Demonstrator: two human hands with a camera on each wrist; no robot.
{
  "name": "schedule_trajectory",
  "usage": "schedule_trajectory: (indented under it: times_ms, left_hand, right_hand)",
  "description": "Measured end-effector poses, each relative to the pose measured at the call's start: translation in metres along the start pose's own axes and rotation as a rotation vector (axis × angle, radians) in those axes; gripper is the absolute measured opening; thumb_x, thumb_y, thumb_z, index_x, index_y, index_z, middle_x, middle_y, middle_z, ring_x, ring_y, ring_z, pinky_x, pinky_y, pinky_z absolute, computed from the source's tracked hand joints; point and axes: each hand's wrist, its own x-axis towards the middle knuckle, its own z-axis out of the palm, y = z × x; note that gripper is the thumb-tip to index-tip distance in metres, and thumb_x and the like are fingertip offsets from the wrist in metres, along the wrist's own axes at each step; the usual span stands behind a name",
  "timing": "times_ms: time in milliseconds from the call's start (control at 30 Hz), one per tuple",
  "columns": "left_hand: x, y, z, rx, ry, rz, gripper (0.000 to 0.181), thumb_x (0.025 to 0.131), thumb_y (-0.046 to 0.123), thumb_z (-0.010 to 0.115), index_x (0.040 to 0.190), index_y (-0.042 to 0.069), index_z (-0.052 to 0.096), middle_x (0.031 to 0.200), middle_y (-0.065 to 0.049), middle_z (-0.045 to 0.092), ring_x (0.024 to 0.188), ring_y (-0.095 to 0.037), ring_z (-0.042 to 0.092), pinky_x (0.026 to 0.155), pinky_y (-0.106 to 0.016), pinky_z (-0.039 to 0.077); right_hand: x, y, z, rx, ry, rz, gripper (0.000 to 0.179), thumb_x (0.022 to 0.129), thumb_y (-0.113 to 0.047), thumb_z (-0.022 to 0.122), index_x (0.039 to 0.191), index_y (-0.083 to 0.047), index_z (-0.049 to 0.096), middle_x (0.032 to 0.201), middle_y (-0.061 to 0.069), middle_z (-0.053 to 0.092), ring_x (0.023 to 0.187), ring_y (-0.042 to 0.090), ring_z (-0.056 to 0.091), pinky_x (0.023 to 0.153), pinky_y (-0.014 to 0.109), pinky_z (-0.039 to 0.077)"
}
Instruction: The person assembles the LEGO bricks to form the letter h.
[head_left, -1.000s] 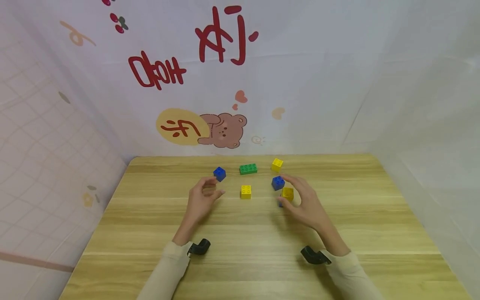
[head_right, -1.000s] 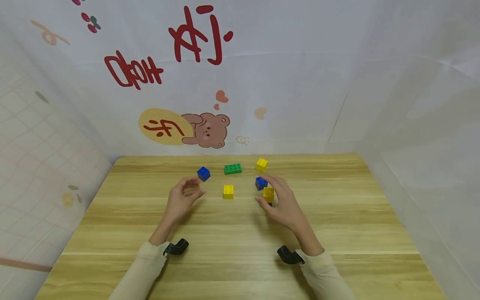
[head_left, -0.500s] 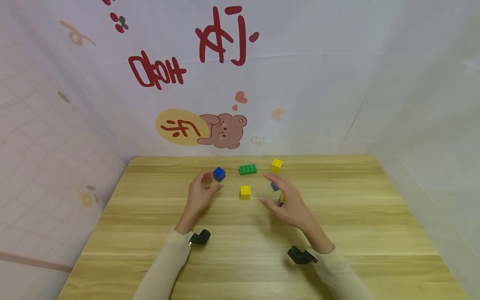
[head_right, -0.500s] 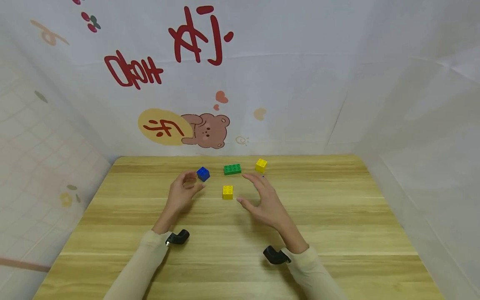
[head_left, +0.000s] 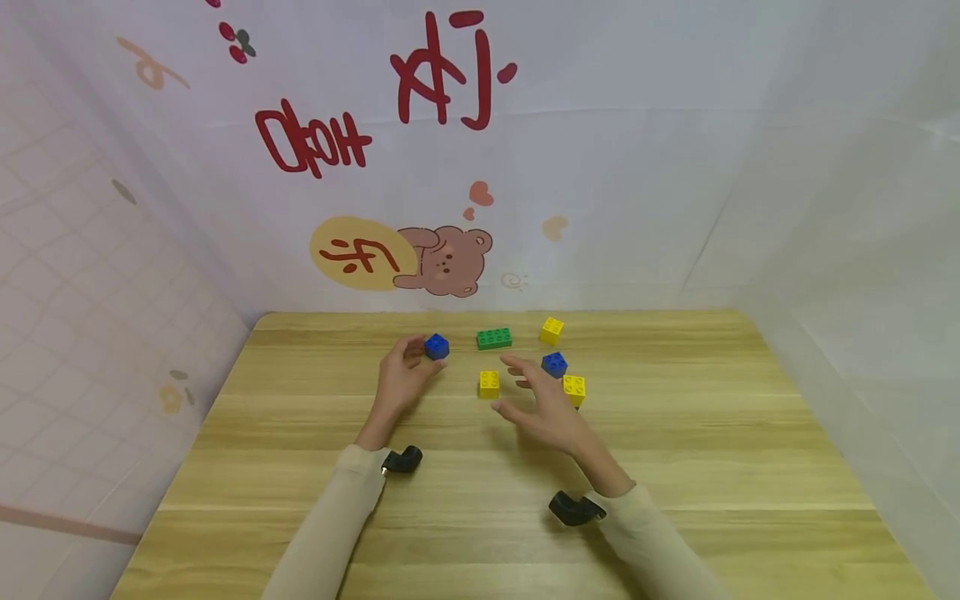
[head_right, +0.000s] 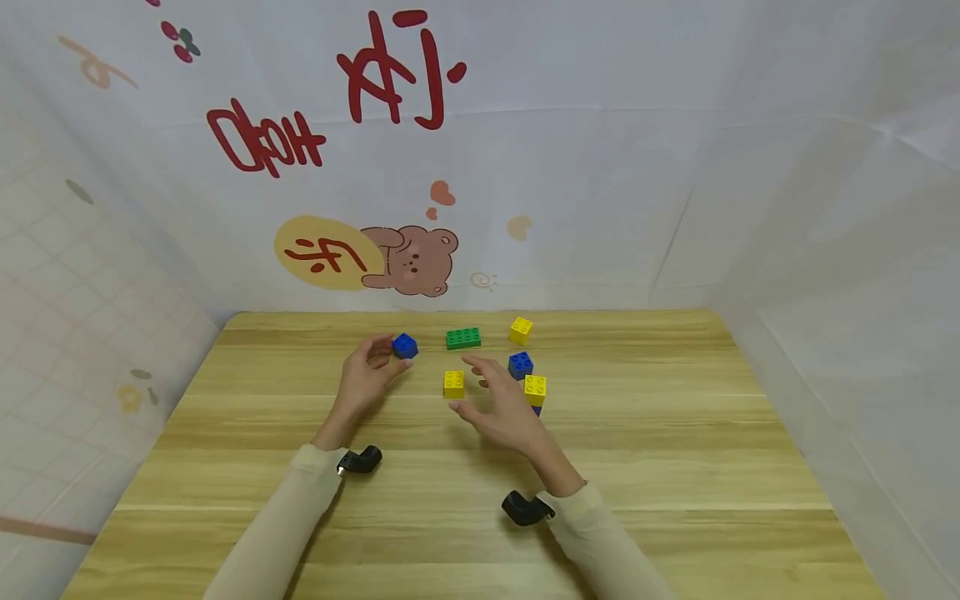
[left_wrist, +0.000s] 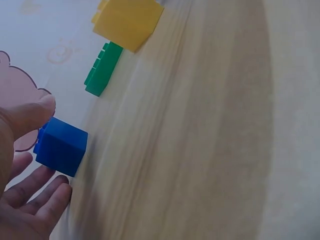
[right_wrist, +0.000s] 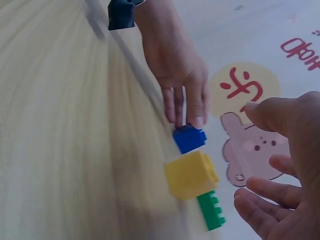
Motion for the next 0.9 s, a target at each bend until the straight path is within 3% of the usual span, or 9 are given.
schedule_trajectory:
  times_ms: [200,433,900]
  left_hand:
    - [0.004,-0.003,0.002,-0.017,-0.002,0.003,0.061,0.089,0.020,0.083,0.141,0.006,0.054,0.139,-0.016,0.060,0.130,-0.032,0.059,0.113,-0.042,0.051]
    - [0.005,-0.005,0.001,-0.005,-0.012,0.016,0.059,0.089,0.024,0.082,0.140,0.007,0.057,0.137,-0.017,0.061,0.128,-0.033,0.061,0.112,-0.043,0.052]
    - [0.008,-0.006,0.008,-0.024,0.036,0.006,0.052,0.088,0.018,0.083,0.134,0.005,0.062,0.132,-0.020,0.064,0.124,-0.034,0.063,0.109,-0.044,0.054]
  right_hand:
    - [0.007,0.007,0.013,0.043,-0.002,0.051,0.070,0.093,-0.028,0.078,0.153,-0.013,0.044,0.155,0.007,0.049,0.136,0.034,0.055,0.111,0.052,0.051]
    - [0.014,0.018,0.025,0.071,0.019,0.037,0.070,0.092,-0.023,0.079,0.151,-0.005,0.046,0.153,0.010,0.051,0.133,0.034,0.056,0.112,0.050,0.051]
    - [0.022,0.027,0.037,0.050,0.063,0.081,0.056,0.093,-0.021,0.078,0.144,-0.016,0.056,0.146,0.004,0.059,0.125,0.028,0.064,0.107,0.044,0.055]
